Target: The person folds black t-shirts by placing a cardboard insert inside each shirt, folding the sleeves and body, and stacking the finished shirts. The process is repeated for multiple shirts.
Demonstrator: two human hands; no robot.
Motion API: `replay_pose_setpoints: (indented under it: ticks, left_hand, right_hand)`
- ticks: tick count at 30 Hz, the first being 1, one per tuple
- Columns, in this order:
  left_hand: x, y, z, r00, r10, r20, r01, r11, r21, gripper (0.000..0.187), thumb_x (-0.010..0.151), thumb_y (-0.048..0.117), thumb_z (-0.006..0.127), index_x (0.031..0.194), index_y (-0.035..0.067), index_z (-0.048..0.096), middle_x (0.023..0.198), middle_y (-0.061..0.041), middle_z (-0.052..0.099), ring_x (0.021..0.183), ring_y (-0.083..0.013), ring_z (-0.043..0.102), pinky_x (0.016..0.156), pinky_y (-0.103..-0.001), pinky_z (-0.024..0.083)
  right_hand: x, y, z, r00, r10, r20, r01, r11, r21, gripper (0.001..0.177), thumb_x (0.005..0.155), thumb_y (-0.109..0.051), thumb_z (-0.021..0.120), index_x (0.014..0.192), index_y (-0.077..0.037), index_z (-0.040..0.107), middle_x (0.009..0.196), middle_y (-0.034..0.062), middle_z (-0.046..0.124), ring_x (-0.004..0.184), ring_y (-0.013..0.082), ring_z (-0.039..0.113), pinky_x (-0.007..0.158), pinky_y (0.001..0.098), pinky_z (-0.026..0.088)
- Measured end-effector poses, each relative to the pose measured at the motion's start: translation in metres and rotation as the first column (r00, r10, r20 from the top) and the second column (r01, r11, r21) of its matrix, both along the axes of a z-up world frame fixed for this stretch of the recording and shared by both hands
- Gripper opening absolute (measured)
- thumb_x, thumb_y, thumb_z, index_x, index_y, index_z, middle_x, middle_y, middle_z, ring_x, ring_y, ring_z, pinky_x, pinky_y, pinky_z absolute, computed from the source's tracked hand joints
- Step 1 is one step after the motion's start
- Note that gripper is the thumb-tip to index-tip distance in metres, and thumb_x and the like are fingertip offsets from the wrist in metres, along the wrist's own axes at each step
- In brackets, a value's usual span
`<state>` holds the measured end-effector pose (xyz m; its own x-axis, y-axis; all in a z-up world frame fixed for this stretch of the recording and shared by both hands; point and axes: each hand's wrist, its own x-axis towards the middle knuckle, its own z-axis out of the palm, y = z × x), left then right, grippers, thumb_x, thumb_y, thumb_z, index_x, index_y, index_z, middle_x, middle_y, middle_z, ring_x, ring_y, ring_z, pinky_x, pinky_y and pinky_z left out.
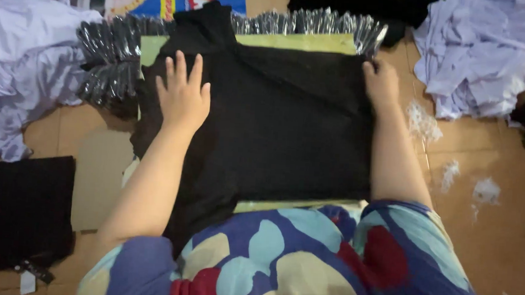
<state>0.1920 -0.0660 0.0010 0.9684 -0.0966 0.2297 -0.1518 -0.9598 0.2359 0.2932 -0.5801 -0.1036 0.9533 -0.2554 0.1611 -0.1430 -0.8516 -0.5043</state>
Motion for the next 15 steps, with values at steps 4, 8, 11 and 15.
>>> replay_pose_setpoints:
  ticks: [4,8,11,15]
  left_hand:
    - [0.035,0.021,-0.032,0.984,0.097,-0.148,-0.090,0.995,0.052,0.057,0.110,0.036,0.049,0.163,0.021,0.036,0.167,-0.022,0.029,0.155,-0.0420,0.022,0.117,-0.072,0.020]
    - [0.030,0.032,-0.038,0.942,0.184,-0.282,-0.153,0.980,0.126,0.058,0.110,0.051,0.037,0.163,0.029,0.035,0.170,-0.015,0.028,0.159,-0.0336,0.017,0.122,-0.065,0.013]
    - [0.034,0.031,-0.037,0.946,0.195,-0.259,-0.175,0.980,0.096,0.058,0.110,0.054,0.039,0.162,0.029,0.039,0.169,-0.015,0.031,0.158,-0.0343,0.020,0.122,-0.064,0.013]
    - [0.040,0.031,-0.048,0.950,0.190,-0.250,-0.168,0.980,0.106,0.062,0.108,0.059,0.041,0.162,0.029,0.038,0.169,-0.016,0.030,0.158,-0.0350,0.020,0.123,-0.064,0.012]
  right_hand:
    - [0.043,-0.002,-0.036,0.965,-0.194,-0.178,0.171,0.976,-0.137,0.049,0.101,-0.069,0.062,0.136,-0.034,0.066,0.142,0.0063,0.054,0.127,0.0389,0.054,0.093,0.0629,0.052]
    - [0.064,-0.029,-0.060,0.959,-0.242,0.146,0.229,0.968,0.102,0.023,0.100,-0.041,0.072,0.109,-0.020,0.077,0.104,0.0078,0.071,0.105,0.0320,0.068,0.085,0.0514,0.055]
    - [0.089,-0.059,-0.103,0.935,-0.341,0.099,0.327,0.936,0.134,0.021,0.099,-0.036,0.072,0.105,-0.017,0.078,0.098,0.0092,0.074,0.101,0.0338,0.070,0.084,0.0539,0.054]
    - [0.098,-0.072,-0.130,0.893,-0.435,-0.113,0.432,0.901,-0.048,0.027,0.096,-0.048,0.075,0.109,-0.025,0.076,0.105,0.0010,0.072,0.105,0.0317,0.069,0.086,0.0678,0.049]
